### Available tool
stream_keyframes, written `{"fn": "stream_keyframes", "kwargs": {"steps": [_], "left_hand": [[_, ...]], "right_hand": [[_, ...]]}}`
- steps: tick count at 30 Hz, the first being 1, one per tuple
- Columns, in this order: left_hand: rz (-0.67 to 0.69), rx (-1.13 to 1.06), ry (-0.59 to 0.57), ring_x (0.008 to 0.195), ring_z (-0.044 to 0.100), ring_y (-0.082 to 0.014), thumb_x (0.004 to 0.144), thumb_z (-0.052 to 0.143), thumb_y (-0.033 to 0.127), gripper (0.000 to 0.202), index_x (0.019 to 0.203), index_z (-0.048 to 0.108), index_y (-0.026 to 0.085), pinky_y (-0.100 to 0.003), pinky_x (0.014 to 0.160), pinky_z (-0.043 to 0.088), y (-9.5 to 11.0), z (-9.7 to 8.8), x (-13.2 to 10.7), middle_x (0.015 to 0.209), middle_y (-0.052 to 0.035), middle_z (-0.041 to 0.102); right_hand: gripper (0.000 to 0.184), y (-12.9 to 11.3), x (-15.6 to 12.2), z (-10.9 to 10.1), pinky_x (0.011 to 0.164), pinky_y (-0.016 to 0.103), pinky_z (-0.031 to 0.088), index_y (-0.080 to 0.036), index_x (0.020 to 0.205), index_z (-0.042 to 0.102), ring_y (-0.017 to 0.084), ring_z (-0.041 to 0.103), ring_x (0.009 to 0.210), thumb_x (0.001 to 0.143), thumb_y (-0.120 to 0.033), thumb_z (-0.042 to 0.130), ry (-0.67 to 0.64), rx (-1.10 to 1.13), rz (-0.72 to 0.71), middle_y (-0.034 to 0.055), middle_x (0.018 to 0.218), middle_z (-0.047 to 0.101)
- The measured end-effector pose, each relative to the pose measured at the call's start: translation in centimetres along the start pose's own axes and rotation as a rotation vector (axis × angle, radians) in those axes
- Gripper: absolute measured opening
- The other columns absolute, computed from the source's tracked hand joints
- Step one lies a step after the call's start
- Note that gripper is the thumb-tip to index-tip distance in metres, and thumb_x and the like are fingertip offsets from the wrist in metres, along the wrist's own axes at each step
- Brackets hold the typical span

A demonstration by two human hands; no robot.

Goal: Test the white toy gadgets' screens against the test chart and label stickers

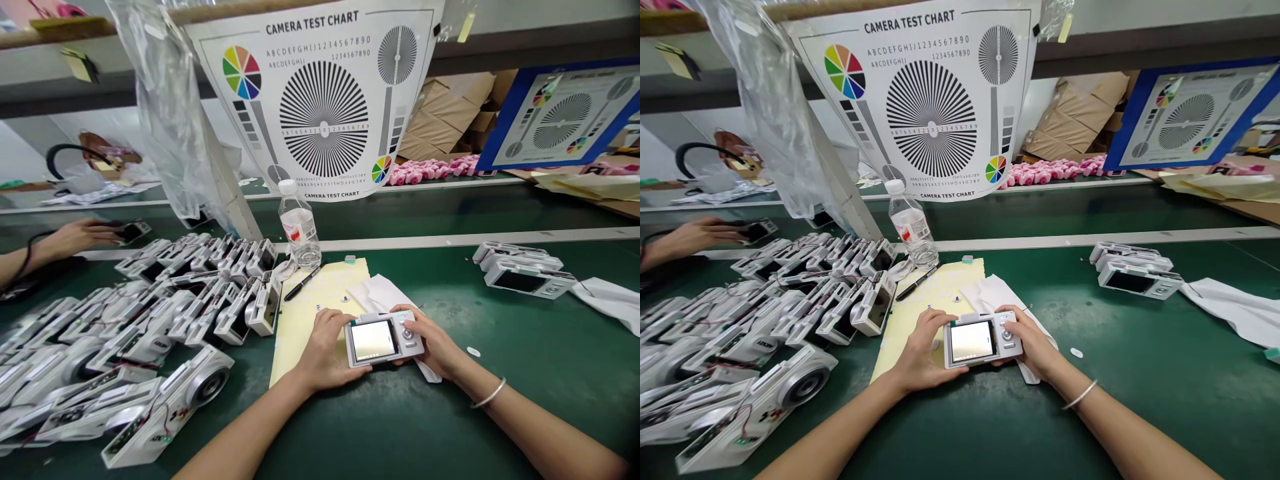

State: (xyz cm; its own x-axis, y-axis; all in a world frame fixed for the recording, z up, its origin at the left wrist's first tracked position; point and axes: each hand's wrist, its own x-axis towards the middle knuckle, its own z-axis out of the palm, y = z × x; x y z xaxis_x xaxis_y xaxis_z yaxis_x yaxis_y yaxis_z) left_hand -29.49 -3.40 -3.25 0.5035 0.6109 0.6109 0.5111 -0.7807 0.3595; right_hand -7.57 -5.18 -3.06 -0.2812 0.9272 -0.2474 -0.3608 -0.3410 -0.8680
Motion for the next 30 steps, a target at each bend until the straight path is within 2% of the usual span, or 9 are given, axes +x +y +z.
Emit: {"fn": "stream_keyframes", "kwargs": {"steps": [19,26,30], "left_hand": [[0.007,-0.004,0.003,0.09,0.049,-0.0254,0.057,0.074,0.041,0.064,0.108,0.046,0.015,-0.043,0.078,0.047,-0.29,0.13,-0.12,0.095,-0.0095,0.054],[-0.003,-0.005,0.003,0.09,0.05,-0.0252,0.058,0.073,0.043,0.062,0.107,0.047,0.016,-0.042,0.077,0.048,-0.16,0.11,-0.11,0.095,-0.0095,0.054],[-0.006,0.0,-0.007,0.09,0.05,-0.0256,0.057,0.074,0.042,0.063,0.107,0.046,0.016,-0.042,0.077,0.047,-0.08,-0.01,-0.01,0.095,-0.0094,0.054]], "right_hand": [[0.032,-0.01,-0.02,0.08,0.043,0.03,0.054,-0.023,0.099,0.046,0.018,0.063,0.06,0.071,-0.031,0.057,0.019,0.018,0.0,-0.0014,0.073,0.064],[0.023,-0.22,-0.29,0.39,0.046,0.029,0.052,-0.025,0.097,0.049,0.017,0.062,0.061,0.075,-0.028,0.054,0.014,0.03,-0.007,0.0,0.075,0.064],[0.029,-0.18,-0.15,0.31,0.044,0.03,0.053,-0.025,0.097,0.047,0.018,0.062,0.059,0.07,-0.03,0.057,0.039,-0.002,0.012,-0.0008,0.073,0.064]]}}
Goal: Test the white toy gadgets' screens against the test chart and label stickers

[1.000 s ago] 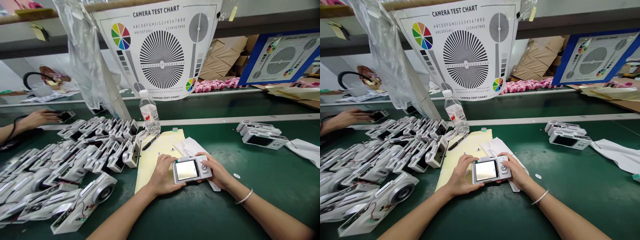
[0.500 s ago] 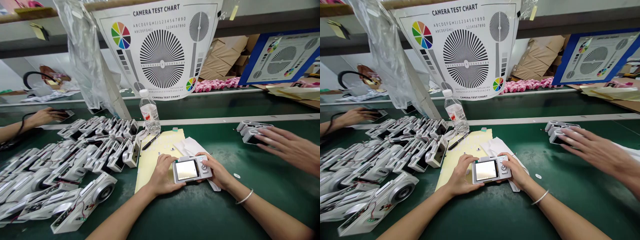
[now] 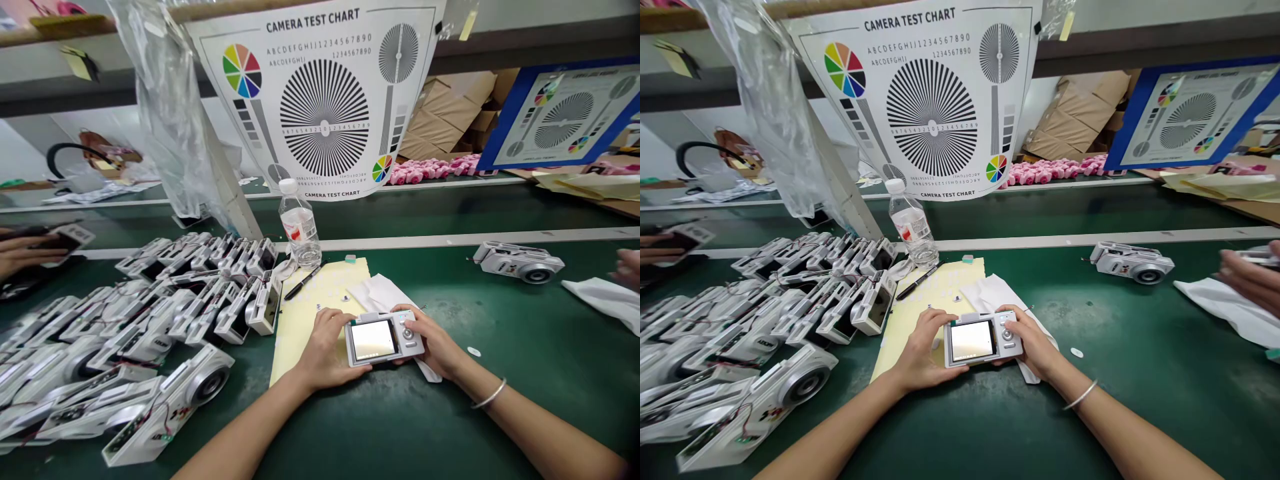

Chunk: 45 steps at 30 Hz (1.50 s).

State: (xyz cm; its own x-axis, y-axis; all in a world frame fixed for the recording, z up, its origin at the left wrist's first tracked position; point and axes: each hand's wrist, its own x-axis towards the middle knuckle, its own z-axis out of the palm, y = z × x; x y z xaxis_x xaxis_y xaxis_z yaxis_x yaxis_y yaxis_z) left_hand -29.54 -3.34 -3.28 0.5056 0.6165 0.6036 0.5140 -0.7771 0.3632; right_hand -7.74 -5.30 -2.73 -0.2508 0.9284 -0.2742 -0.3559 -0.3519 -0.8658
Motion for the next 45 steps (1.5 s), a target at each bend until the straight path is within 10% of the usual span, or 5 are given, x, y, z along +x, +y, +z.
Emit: {"fn": "stream_keyframes", "kwargs": {"steps": [13,26,32,45], "left_hand": [[-0.074,0.001,-0.236,0.117,0.044,-0.0305,0.064,0.064,0.031,0.08,0.13,0.021,0.018,-0.048,0.097,0.04,0.6,0.4,-0.1,0.125,-0.0156,0.044],[-0.123,0.416,-0.585,0.088,0.058,-0.0337,0.064,0.061,0.028,0.048,0.106,0.048,0.009,-0.044,0.07,0.051,6.7,0.4,6.9,0.098,-0.0175,0.058],[-0.08,0.491,-0.76,0.084,0.06,-0.0404,0.055,0.061,0.018,0.083,0.129,0.029,-0.002,-0.044,0.065,0.048,7.7,0.9,8.8,0.102,-0.0279,0.057],[-0.413,-0.193,-1.048,0.055,0.059,-0.0174,0.059,0.052,0.032,0.084,0.138,0.026,0.018,-0.026,0.05,0.045,6.0,-5.9,13.2,0.074,-0.0003,0.066]], "right_hand": [[0.044,0.6,0.3,0.1,0.044,0.03,0.053,-0.029,0.113,0.036,0.014,0.056,0.053,0.075,-0.04,0.055,0.021,-0.144,-0.1,-0.0044,0.072,0.053],[0.031,-0.3,0.1,-0.4,0.058,0.029,0.045,-0.022,0.096,0.054,0.017,0.049,0.061,0.08,-0.048,0.046,0.185,-0.506,-0.431,0.0007,0.071,0.054],[0.039,-0.8,0.4,-1.2,0.047,0.026,0.04,-0.021,0.098,0.056,0.015,0.048,0.049,0.079,-0.053,0.045,0.194,-0.5,-0.391,-0.0013,0.061,0.054],[0.05,-2.2,-2.3,0.9,0.026,0.019,0.036,-0.021,0.099,0.05,0.009,0.041,0.034,0.077,-0.066,0.041,-0.1,-0.293,-0.125,-0.0057,0.052,0.044]]}}
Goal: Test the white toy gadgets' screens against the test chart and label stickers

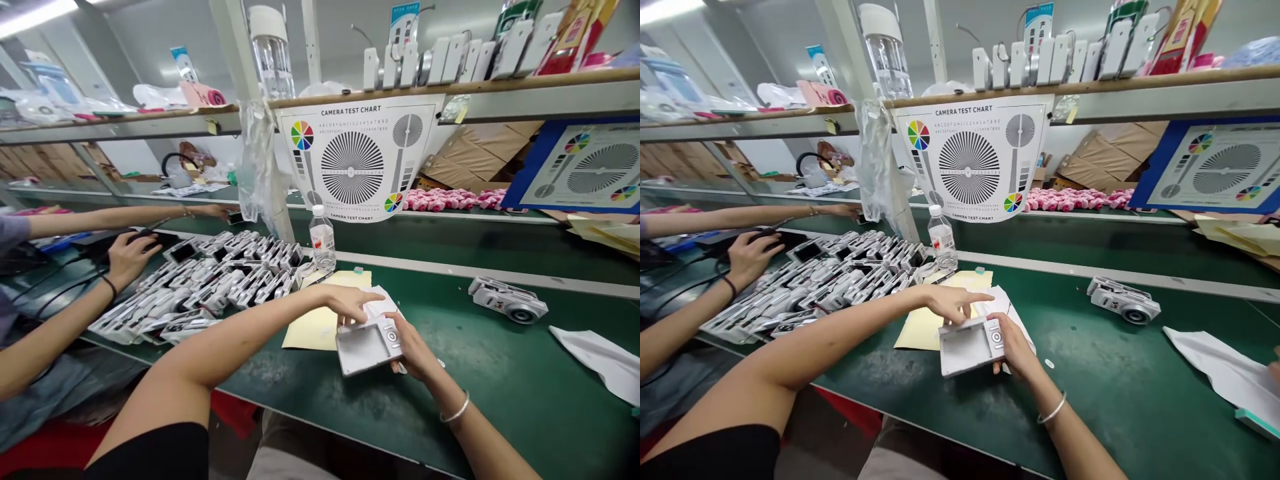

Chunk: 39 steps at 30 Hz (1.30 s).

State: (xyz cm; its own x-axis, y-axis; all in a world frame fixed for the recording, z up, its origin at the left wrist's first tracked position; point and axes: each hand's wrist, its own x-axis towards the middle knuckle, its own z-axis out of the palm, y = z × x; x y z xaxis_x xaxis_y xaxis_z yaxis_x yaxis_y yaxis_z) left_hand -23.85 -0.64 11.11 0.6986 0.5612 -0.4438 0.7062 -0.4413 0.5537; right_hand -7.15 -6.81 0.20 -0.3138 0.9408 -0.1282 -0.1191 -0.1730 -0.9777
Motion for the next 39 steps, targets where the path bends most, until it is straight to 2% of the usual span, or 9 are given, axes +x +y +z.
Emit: {"fn": "stream_keyframes", "kwargs": {"steps": [5,8,10,14,18,21,25,30,39], "left_hand": [[0.056,-0.368,0.169,0.061,0.061,-0.0208,0.08,0.01,0.054,0.073,0.135,0.032,0.012,-0.033,0.055,0.046,-3.6,1.1,-3.6,0.085,-0.0105,0.065],[0.15,-0.83,0.313,0.066,0.064,-0.0259,0.071,-0.009,0.07,0.092,0.139,0.021,0.015,-0.038,0.054,0.047,-5.2,4.0,-5.6,0.091,-0.0142,0.065],[0.259,-1.024,0.427,0.075,0.065,-0.0294,0.065,0.001,0.081,0.099,0.138,0.019,0.017,-0.042,0.056,0.05,-5.7,6.8,-6.3,0.097,-0.0163,0.064],[0.496,-0.813,0.802,0.1,0.059,-0.0339,0.059,0.035,0.086,0.097,0.128,0.041,0.018,-0.049,0.081,0.049,-5.2,13.0,-7.0,0.11,-0.0183,0.06],[0.501,-0.278,1.082,0.118,0.048,-0.0354,0.063,0.054,0.074,0.095,0.138,0.024,0.024,-0.052,0.092,0.046,-3.4,16.4,-7.8,0.131,-0.0181,0.046],[0.481,0.057,1.197,0.118,0.049,-0.0306,0.073,0.059,0.057,0.087,0.14,0.019,0.018,-0.044,0.094,0.048,-1.9,16.2,-8.1,0.125,-0.0185,0.049],[0.56,0.187,1.345,0.116,0.049,-0.0226,0.083,0.054,0.039,0.069,0.139,0.022,0.014,-0.036,0.097,0.046,-0.5,14.8,-8.1,0.115,-0.0159,0.053],[0.626,0.232,1.424,0.108,0.052,-0.0236,0.086,0.048,0.038,0.057,0.136,0.031,0.017,-0.04,0.091,0.049,0.2,14.8,-8.7,0.109,-0.0143,0.055],[0.626,0.297,1.393,0.098,0.061,-0.0233,0.092,0.037,0.033,0.048,0.136,0.031,0.014,-0.04,0.082,0.054,1.6,15.0,-10.4,0.09,-0.0137,0.067]], "right_hand": [[0.053,-2.5,-3.6,0.6,0.028,0.019,0.042,-0.024,0.1,0.047,0.011,0.052,0.039,0.073,-0.069,0.048,-0.124,0.144,0.038,-0.0029,0.061,0.054],[0.052,-3.7,-6.2,1.3,0.031,0.022,0.045,-0.026,0.1,0.046,0.014,0.057,0.041,0.071,-0.069,0.051,-0.046,0.207,-0.043,-0.001,0.067,0.058],[0.055,-3.9,-7.7,2.0,0.033,0.025,0.047,-0.026,0.099,0.047,0.016,0.059,0.042,0.067,-0.071,0.053,0.059,0.218,-0.079,-0.0003,0.067,0.059],[0.058,-3.1,-9.5,3.2,0.038,0.029,0.05,-0.027,0.097,0.057,0.02,0.062,0.05,0.063,-0.073,0.054,0.238,0.201,-0.165,0.0048,0.075,0.063],[0.056,-1.5,-9.9,3.5,0.062,0.035,0.055,-0.03,0.091,0.067,0.029,0.064,0.084,0.064,-0.075,0.05,0.394,0.071,-0.439,0.0087,0.096,0.066],[0.051,-0.9,-9.9,3.4,0.071,0.035,0.054,-0.034,0.091,0.069,0.027,0.065,0.086,0.068,-0.073,0.046,0.413,0.0,-0.632,0.006,0.094,0.069],[0.048,-0.9,-10.1,3.6,0.066,0.035,0.055,-0.035,0.09,0.069,0.026,0.067,0.079,0.072,-0.07,0.042,0.449,-0.054,-0.743,0.0051,0.088,0.071],[0.061,-0.7,-10.8,3.8,0.062,0.042,0.053,-0.029,0.081,0.067,0.031,0.066,0.078,0.068,-0.079,0.035,0.547,-0.066,-0.568,0.0094,0.087,0.07],[0.068,0.1,-11.9,3.3,0.054,0.04,0.054,-0.026,0.084,0.064,0.032,0.067,0.073,0.062,-0.083,0.037,0.404,0.18,-0.416,0.0104,0.089,0.07]]}}
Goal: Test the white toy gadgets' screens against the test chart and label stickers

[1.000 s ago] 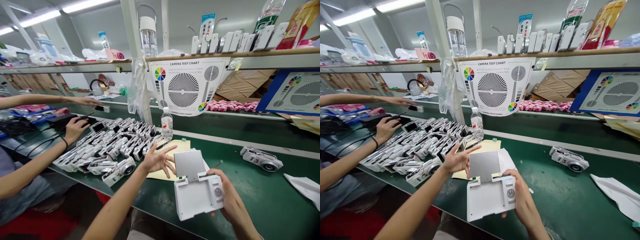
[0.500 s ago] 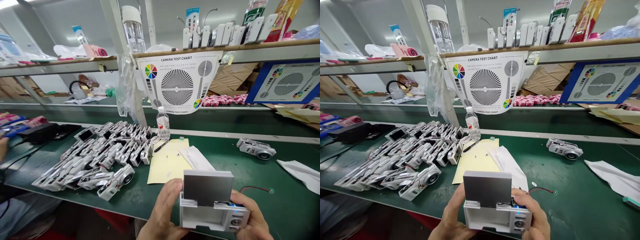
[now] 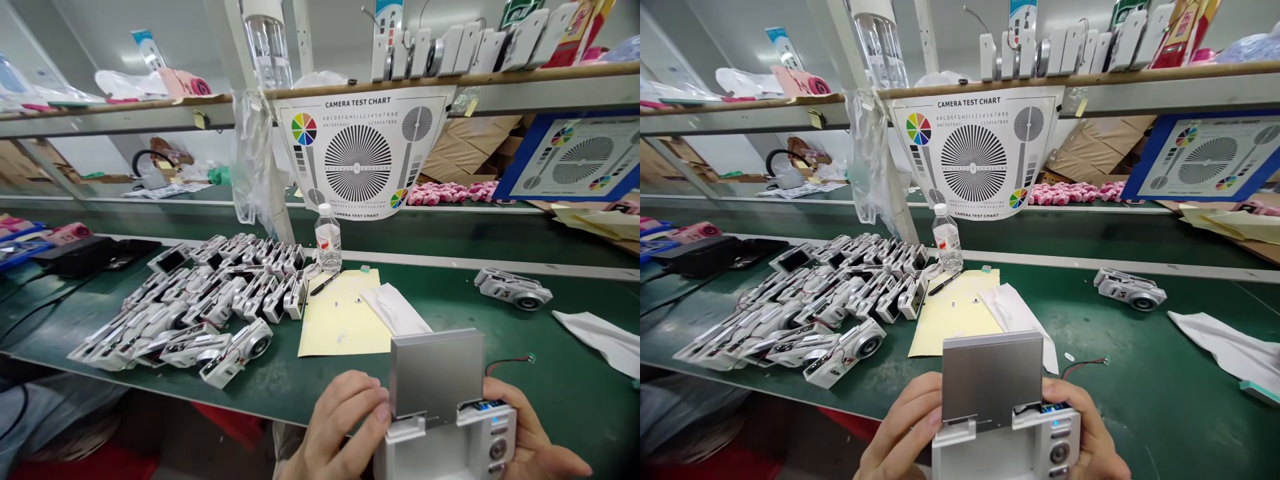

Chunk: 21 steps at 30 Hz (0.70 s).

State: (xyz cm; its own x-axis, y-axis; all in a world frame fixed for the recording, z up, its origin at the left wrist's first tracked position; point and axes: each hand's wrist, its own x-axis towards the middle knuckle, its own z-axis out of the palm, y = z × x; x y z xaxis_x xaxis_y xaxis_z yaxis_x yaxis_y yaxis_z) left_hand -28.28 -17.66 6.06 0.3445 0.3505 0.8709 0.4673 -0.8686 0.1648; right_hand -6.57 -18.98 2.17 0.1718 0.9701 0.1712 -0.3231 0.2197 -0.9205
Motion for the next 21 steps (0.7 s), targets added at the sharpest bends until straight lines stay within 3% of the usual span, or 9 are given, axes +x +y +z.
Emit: {"fn": "stream_keyframes", "kwargs": {"steps": [3,6,10,15,17,21], "left_hand": [[-0.015,-0.061,0.063,0.099,0.06,-0.0232,0.092,0.038,0.03,0.042,0.13,0.04,0.012,-0.039,0.085,0.053,0.1,0.3,0.1,0.093,-0.0144,0.065],[-0.104,-0.136,0.145,0.1,0.059,-0.0247,0.09,0.04,0.041,0.044,0.122,0.048,0.011,-0.039,0.086,0.051,0.2,0.9,-0.1,0.096,-0.0143,0.062],[-0.16,-0.197,0.18,0.096,0.059,-0.0257,0.087,0.042,0.051,0.051,0.116,0.051,0.01,-0.041,0.084,0.05,-0.2,1.1,-0.2,0.096,-0.0139,0.06],[-0.062,-0.125,0.111,0.091,0.059,-0.0246,0.078,0.058,0.041,0.046,0.112,0.053,0.01,-0.04,0.082,0.051,-0.9,0.3,0.4,0.09,-0.012,0.061],[-0.064,-0.095,0.116,0.092,0.059,-0.0247,0.078,0.057,0.042,0.045,0.11,0.054,0.01,-0.04,0.082,0.051,-1.0,0.0,0.7,0.09,-0.0118,0.061],[-0.076,-0.079,0.144,0.095,0.059,-0.0274,0.071,0.063,0.055,0.06,0.11,0.055,0.01,-0.041,0.081,0.052,-0.8,-0.1,1.0,0.091,-0.0123,0.061]], "right_hand": [[0.074,0.2,-1.2,0.3,0.057,0.045,0.056,-0.027,0.098,0.06,0.036,0.067,0.08,0.064,-0.084,0.03,-0.022,0.196,0.075,0.0103,0.105,0.067],[0.073,-0.2,-1.7,0.5,0.065,0.05,0.056,-0.029,0.109,0.055,0.04,0.064,0.091,0.064,-0.082,0.035,-0.086,0.288,0.124,0.0089,0.116,0.062],[0.075,-1.2,-1.5,0.9,0.072,0.05,0.055,-0.028,0.113,0.054,0.039,0.063,0.094,0.061,-0.08,0.045,-0.186,0.184,0.082,0.0103,0.109,0.065],[0.074,-2.8,-1.3,2.5,0.074,0.046,0.055,-0.026,0.109,0.055,0.035,0.065,0.091,0.069,-0.081,0.024,-0.097,-0.02,-0.039,0.0111,0.103,0.066],[0.077,-3.6,-1.1,2.9,0.072,0.044,0.056,-0.025,0.108,0.056,0.034,0.066,0.088,0.07,-0.081,0.02,-0.105,-0.061,-0.059,0.0116,0.1,0.067],[0.069,-4.8,-0.6,3.1,0.045,0.032,0.056,-0.027,0.106,0.059,0.028,0.068,0.067,0.063,-0.079,0.043,-0.225,0.033,0.054,0.0098,0.1,0.067]]}}
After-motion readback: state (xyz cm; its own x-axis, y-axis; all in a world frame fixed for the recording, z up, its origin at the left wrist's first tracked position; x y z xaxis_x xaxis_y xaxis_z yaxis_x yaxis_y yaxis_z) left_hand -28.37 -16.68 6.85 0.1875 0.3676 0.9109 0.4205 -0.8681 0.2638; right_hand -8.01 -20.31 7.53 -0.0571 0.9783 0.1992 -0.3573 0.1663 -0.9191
